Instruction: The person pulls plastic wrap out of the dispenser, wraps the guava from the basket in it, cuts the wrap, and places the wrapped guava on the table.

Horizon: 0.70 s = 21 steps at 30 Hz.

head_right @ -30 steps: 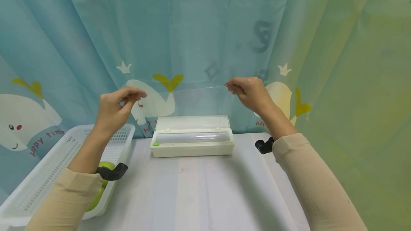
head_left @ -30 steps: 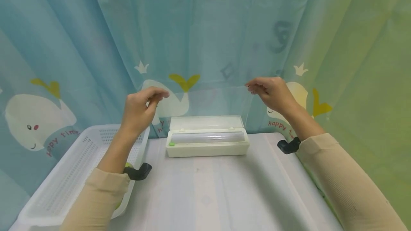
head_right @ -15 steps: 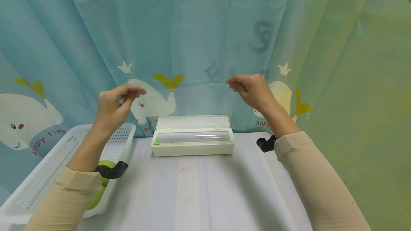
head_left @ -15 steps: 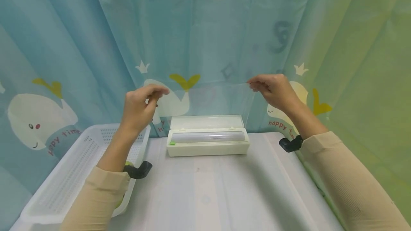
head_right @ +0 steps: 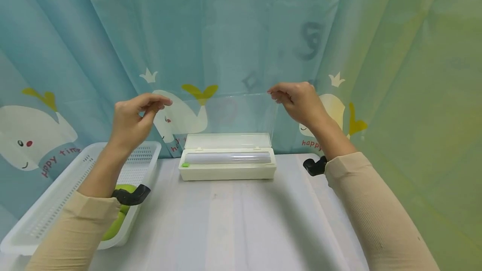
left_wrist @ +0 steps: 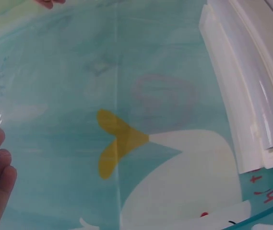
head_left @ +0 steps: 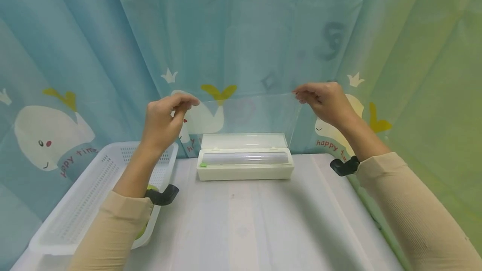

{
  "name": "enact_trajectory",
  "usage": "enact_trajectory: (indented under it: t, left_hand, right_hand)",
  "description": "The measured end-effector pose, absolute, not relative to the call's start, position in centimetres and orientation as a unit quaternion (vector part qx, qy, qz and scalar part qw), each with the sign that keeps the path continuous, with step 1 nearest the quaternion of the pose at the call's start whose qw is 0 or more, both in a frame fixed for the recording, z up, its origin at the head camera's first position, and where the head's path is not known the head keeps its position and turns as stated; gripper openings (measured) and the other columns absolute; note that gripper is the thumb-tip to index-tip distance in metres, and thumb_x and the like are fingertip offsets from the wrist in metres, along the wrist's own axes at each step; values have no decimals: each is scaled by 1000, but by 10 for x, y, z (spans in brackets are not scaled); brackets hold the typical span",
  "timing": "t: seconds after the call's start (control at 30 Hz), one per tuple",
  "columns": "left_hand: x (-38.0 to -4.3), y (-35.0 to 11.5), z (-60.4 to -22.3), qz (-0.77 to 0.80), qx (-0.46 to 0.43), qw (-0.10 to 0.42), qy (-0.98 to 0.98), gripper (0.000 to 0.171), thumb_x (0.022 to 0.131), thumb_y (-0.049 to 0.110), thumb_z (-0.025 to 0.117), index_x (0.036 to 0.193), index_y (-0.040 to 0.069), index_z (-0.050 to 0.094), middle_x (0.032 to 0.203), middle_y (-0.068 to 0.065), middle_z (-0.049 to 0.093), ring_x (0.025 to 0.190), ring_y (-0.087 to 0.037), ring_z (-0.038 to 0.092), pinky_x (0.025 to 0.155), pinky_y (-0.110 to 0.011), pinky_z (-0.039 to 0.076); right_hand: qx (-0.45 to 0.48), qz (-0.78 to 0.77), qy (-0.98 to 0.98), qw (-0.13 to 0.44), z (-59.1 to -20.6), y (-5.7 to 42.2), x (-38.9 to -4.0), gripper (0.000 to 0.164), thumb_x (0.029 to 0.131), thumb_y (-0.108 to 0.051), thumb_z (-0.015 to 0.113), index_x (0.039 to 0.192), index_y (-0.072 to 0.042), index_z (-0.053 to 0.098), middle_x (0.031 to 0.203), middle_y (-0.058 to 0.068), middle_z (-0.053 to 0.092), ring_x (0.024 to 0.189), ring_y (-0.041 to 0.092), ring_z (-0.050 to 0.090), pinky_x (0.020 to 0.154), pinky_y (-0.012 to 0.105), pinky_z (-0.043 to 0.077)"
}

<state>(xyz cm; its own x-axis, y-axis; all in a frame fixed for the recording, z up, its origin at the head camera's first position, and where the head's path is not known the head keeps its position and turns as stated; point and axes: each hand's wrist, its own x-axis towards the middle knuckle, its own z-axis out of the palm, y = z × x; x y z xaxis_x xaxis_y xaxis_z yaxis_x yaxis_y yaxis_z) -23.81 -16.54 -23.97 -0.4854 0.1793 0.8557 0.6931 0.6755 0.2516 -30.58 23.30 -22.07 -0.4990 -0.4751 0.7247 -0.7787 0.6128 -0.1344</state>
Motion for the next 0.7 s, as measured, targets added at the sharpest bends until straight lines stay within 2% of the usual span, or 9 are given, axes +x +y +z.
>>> enact_trajectory:
  t: [0.5, 0.7]
  left_hand:
    - [-233, -158, -229, -299, -266, 437, -806, 16, 98, 4, 61, 101, 7, 76, 93, -4, 77, 80, -21, 72, 65, -18, 43]
    - [-232, -157, -227, -299, -268, 440, -803, 16, 97, 0, 61, 100, 5, 75, 93, -5, 77, 82, -21, 72, 73, -18, 48]
  right_hand:
    - [361, 222, -844, 330, -210, 238, -304, 16, 93, 2, 65, 102, -7, 76, 85, 4, 76, 73, 15, 71, 70, 5, 45]
    - [362, 236, -840, 327, -206, 238, -302, 16, 94, 2, 65, 102, -6, 76, 86, 5, 76, 74, 17, 71, 71, 6, 47]
